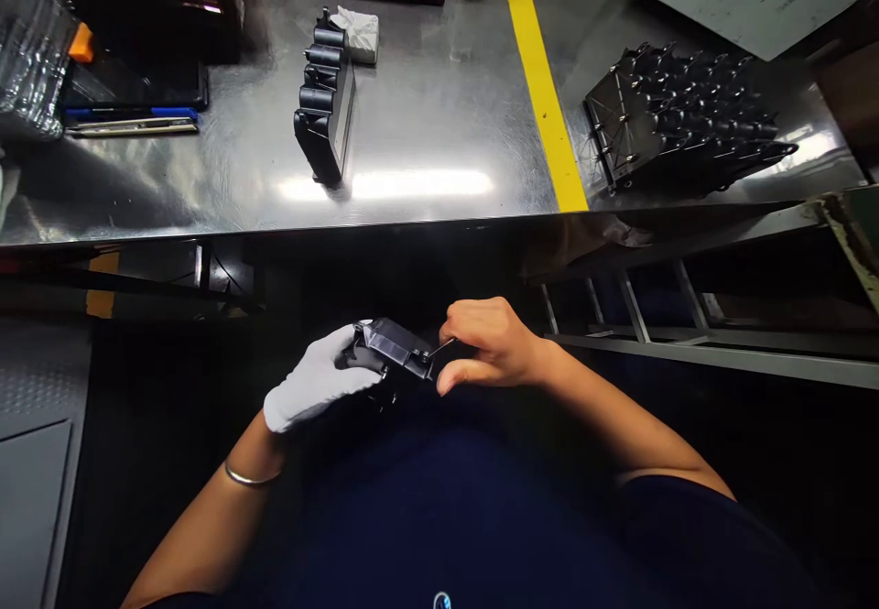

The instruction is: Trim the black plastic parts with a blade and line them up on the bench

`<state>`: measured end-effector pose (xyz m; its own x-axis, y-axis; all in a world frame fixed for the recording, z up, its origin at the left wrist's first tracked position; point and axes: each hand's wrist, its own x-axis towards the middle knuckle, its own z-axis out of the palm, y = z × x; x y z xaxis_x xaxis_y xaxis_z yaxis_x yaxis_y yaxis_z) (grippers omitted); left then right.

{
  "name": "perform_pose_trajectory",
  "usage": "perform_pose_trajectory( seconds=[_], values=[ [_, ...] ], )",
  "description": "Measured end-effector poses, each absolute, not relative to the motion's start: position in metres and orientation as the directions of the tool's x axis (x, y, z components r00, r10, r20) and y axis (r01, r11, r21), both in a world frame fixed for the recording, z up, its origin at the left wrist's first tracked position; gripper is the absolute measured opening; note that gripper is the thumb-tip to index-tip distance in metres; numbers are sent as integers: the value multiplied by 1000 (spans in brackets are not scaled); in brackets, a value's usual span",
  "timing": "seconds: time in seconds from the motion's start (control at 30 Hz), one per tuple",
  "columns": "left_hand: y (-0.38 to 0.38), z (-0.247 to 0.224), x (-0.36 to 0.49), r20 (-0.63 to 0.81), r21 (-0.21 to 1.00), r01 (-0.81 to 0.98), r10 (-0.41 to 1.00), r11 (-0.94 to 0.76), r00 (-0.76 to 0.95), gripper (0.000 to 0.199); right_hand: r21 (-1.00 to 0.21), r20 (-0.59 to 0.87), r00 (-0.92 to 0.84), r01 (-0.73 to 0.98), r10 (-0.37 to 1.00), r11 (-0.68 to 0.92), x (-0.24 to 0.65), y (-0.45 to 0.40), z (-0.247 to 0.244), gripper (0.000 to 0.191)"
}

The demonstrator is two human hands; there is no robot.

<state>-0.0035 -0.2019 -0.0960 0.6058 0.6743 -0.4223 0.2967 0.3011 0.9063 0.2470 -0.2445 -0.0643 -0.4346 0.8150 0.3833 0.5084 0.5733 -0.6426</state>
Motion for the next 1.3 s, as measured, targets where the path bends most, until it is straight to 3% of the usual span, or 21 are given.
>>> perform_pose_trajectory(
  seconds=[0.13,0.33,0.6,0.8,0.93,1.03,1.1,1.2,1.27,1.3],
  values=[
    [-197,-100,-1,-472,879,321,563,351,678,57,-536,368,-537,544,759,645,242,-237,-61,59],
    [-199,-98,6,-460,883,280,576,377,675,57,-458,420,-514,592,748,664,242,-238,-64,59],
    [-201,-98,12,-459,878,229,607,421,649,66,-443,424,-452,653,785,615,243,-240,-71,59],
    [-202,-98,12,-446,883,211,608,419,657,66,-577,361,-446,583,819,572,242,-241,-74,56],
    [-197,-97,8,-443,894,271,614,356,653,58,-706,319,-491,447,810,549,248,-244,-76,57],
    [-191,-91,6,-449,891,374,619,256,645,54,-844,295,-361,336,885,419,249,-245,-77,53],
    [-187,-87,8,-447,878,447,621,168,644,51,-920,127,-290,324,948,223,245,-245,-78,47],
    [-185,-87,12,-427,863,497,661,94,617,53,-931,-189,-301,358,935,-73,237,-246,-81,40],
    [-186,-94,13,-369,858,501,815,113,447,54,-914,-273,-188,358,943,-193,234,-246,-87,33],
    [-186,-99,12,-305,864,483,911,141,278,54,-914,-277,-87,332,957,-234,234,-246,-90,32]
  ],
)
